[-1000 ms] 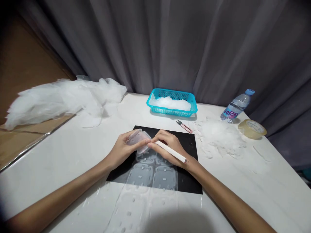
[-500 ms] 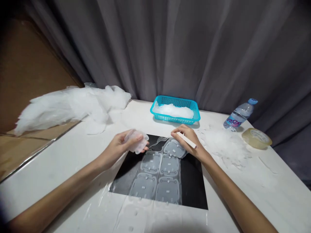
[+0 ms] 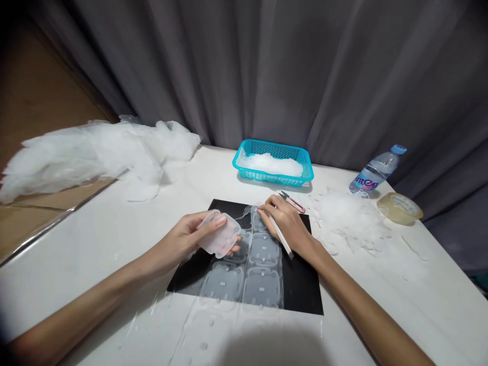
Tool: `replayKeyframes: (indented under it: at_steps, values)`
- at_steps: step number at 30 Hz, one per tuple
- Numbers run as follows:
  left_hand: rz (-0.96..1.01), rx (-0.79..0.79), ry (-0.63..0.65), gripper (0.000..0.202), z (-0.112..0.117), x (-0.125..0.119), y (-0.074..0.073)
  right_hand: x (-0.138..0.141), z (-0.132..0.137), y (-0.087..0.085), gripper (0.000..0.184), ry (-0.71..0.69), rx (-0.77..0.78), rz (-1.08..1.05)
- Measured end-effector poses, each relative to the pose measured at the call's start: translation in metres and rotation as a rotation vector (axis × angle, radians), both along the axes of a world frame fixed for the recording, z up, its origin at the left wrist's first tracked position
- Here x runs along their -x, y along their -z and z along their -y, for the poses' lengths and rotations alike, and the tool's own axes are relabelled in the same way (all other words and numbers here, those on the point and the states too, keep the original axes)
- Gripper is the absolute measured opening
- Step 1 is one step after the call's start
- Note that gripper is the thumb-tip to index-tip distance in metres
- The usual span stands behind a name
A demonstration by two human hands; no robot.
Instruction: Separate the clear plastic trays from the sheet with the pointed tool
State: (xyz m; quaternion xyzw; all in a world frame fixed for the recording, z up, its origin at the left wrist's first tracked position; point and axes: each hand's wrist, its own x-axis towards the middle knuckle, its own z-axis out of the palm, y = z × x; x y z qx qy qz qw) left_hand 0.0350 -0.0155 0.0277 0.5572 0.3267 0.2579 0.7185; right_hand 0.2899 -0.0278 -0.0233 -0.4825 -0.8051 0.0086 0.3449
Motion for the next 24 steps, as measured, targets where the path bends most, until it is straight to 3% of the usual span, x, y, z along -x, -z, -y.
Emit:
replayKeyframes:
  at_steps: [4,7,14,24]
  values:
    - [0.024,0.036,0.013,0.039,0.000,0.000,0.005,-0.006,0.001,0.022,0.018,-0.052,0.022,-0.010]
    - [0.023,0.048,0.034,0.040,0.001,0.000,0.007,-0.008,0.003,0.028,0.017,-0.040,0.025,-0.008]
    - [0.028,0.154,0.029,0.048,0.003,-0.003,0.009,-0.002,0.005,0.032,0.020,0.001,-0.086,0.079]
    - [0.114,0.289,0.032,0.049,0.005,-0.007,0.014,-0.005,0.007,0.028,0.021,0.060,-0.102,0.056]
